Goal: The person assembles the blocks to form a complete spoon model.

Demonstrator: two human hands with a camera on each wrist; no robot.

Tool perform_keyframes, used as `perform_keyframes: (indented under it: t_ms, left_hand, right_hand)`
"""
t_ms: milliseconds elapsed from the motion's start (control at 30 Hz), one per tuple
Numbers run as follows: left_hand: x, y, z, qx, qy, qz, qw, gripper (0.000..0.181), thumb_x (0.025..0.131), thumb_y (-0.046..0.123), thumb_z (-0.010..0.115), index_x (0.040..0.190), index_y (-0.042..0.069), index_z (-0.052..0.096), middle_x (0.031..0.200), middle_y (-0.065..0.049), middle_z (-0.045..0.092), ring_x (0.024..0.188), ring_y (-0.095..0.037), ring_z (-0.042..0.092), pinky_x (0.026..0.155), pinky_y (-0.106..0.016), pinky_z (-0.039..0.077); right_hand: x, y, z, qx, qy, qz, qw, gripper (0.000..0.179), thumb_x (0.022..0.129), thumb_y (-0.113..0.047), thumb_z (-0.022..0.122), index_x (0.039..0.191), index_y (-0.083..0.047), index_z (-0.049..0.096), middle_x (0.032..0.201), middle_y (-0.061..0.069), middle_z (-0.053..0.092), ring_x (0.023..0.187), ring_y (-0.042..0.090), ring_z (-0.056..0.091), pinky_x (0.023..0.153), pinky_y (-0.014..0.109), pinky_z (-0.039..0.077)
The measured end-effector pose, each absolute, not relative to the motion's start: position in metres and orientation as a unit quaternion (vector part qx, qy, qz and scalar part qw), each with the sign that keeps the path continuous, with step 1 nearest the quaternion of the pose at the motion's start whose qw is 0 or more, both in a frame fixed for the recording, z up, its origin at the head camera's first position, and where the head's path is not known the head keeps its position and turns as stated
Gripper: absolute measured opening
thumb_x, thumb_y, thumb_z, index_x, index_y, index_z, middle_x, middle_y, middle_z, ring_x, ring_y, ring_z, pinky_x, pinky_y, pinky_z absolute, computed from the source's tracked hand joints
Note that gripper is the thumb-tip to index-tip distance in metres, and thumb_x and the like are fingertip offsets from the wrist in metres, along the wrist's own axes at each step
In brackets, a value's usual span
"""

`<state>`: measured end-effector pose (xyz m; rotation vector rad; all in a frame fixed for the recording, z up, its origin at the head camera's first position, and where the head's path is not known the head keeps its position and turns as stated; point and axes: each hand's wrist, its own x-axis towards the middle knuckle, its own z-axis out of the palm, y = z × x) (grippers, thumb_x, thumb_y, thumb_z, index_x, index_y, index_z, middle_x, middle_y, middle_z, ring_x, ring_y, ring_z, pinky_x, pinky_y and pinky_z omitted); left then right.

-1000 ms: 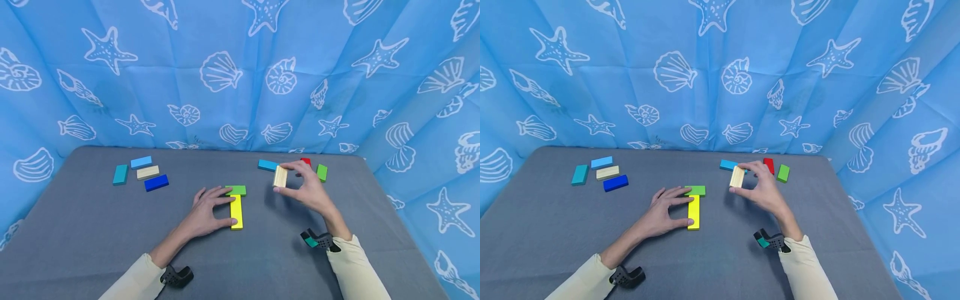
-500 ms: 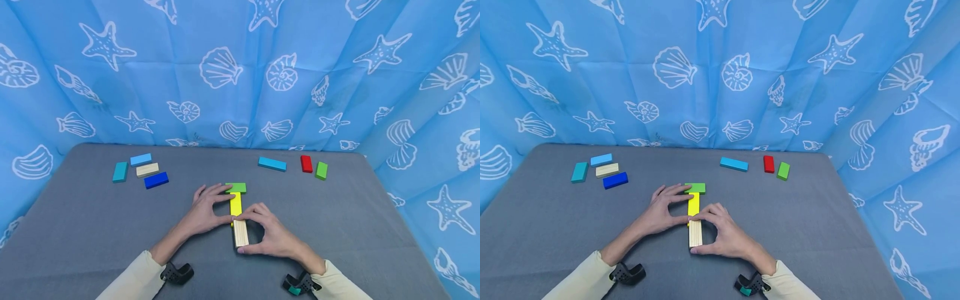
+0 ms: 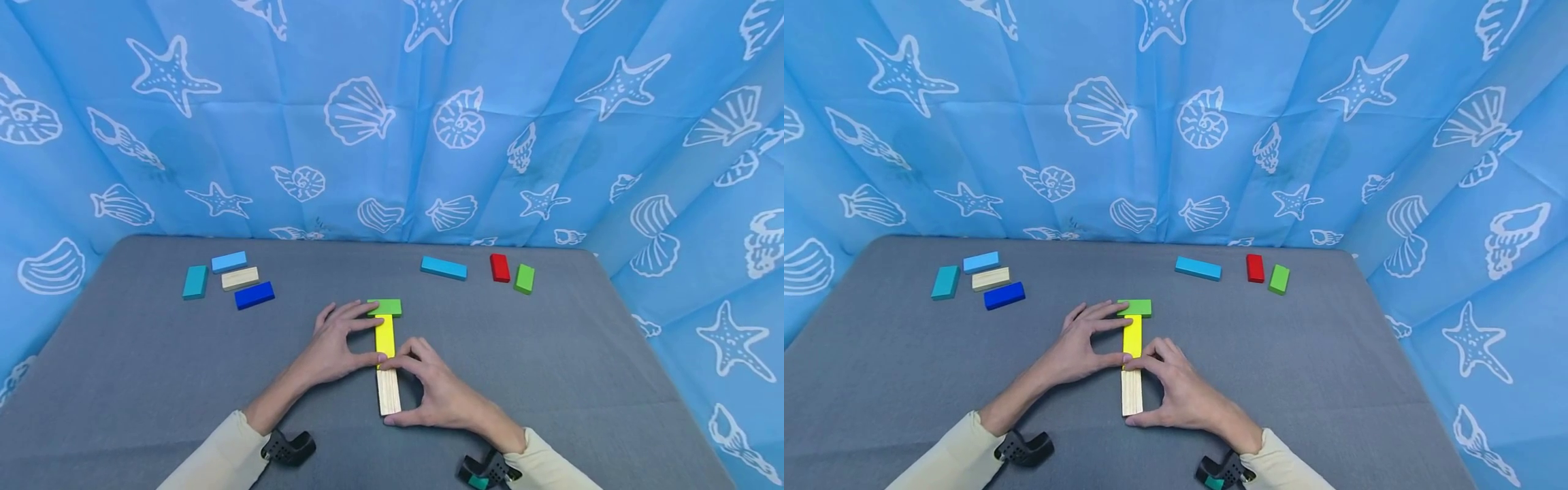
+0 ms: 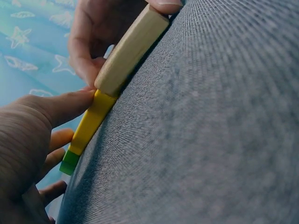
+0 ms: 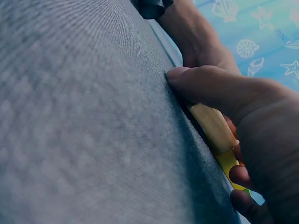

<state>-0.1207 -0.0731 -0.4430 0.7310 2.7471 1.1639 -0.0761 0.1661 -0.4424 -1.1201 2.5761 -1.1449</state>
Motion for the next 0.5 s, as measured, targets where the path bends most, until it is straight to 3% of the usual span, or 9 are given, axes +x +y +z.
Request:
perform_keyframes:
  t_ms: [500]
  left_hand:
    - [-0.1208, -0.0724, -0.4437, 0.232, 0.897, 0.375, 0.042, 0.062, 0.083, 0.047, 0.082, 0.135, 0.017, 0.068, 0.154, 0.001, 0.048, 0.149, -0.032, 0.030, 0.117, -0.066, 0.005]
  right_hand:
    - [-0.0801, 0.1721, -0.4352, -0.357, 0.853, -0.379, 0.029, 0.064, 0.071, -0.050, 0.091, 0.125, -0.024, 0.068, 0.109, -0.008, 0.054, 0.103, 0.009, 0.046, 0.085, 0.032, 0.045]
